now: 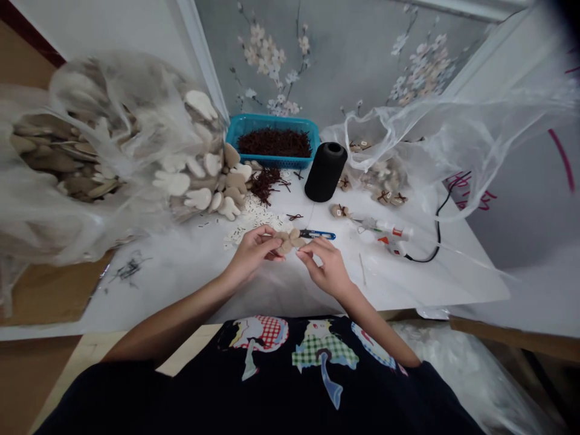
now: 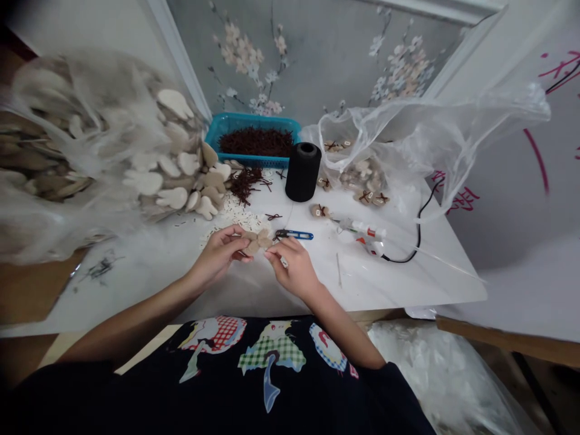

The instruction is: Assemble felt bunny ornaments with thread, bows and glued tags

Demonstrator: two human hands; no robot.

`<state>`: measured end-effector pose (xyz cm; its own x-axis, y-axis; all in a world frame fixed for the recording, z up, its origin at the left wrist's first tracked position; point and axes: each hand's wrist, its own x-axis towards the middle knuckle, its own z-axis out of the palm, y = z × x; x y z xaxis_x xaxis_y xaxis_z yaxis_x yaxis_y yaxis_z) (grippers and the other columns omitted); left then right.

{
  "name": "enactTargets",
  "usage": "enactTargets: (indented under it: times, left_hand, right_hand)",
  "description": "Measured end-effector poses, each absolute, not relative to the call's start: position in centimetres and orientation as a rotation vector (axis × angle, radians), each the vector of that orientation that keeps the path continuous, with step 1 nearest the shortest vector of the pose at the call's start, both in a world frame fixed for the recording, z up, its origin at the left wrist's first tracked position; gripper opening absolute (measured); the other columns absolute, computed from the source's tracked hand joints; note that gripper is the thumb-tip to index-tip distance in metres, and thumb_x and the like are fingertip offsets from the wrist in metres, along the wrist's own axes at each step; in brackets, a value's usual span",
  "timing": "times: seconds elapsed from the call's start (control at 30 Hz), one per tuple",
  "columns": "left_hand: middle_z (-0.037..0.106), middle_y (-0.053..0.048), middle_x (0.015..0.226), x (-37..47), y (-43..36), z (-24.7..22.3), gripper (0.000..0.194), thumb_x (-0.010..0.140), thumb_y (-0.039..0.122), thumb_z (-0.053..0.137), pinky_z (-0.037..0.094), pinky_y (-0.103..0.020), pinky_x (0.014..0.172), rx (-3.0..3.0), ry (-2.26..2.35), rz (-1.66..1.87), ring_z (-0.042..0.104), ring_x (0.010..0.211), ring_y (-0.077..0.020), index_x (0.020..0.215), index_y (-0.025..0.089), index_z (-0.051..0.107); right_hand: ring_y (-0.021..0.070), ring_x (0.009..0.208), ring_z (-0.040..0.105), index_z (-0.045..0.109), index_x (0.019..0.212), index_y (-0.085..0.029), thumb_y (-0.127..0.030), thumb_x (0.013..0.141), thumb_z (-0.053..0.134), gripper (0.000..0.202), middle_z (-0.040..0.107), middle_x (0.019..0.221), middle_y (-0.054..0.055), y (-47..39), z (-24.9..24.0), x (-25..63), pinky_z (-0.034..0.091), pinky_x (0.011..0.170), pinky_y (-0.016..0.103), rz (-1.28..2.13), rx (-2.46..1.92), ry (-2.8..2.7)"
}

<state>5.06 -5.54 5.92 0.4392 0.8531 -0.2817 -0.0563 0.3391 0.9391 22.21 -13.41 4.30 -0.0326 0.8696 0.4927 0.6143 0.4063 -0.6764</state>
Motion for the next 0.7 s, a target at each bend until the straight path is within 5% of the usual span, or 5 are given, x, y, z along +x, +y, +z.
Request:
enactTargets:
  times: [0.23,0.43,0.7]
  left_hand:
    - [0.061,0.005,0.057,5.6,-6.7,5.8,0.026,0.065,0.03,0.073,0.057,-0.023,0.053,1.23,0.98,0.8,0.06,0.052,-0.0099,0.071,0.017,0.051]
    - [0.057,0.005,0.056,4.7,-7.1,6.4,0.005,0.07,0.019,0.063,0.04,-0.013,0.046,1.731,0.817,0.682,0.05,0.048,-0.0052,0.071,0.016,0.059]
    - [0.068,-0.001,0.066,2.7,-6.3,8.3,0.01,0.078,0.024,0.062,0.046,-0.021,0.058,2.194,0.521,0.618,0.06,0.057,-0.0114,0.074,0.023,0.072]
  right_hand:
    - [0.0229,0.087,0.052,0.063,0.094,-0.019,-0.022,0.097,0.046,0.017,0.062,0.091,0.01,-14.4,5.3,22.2,0.047,0.079,0.039,0.034,-1.383,-1.957]
    - [0.0249,0.107,0.052,0.062,0.094,-0.021,-0.021,0.097,0.046,0.017,0.067,0.105,0.009,-13.4,6.9,23.3,0.041,0.09,0.041,0.14,-1.373,-2.059]
    - [0.016,0.073,0.062,0.061,0.079,-0.021,-0.024,0.093,0.053,0.017,0.068,0.075,0.0,-12.3,9.7,24.6,0.043,0.08,0.033,0.755,-1.264,-2.054]
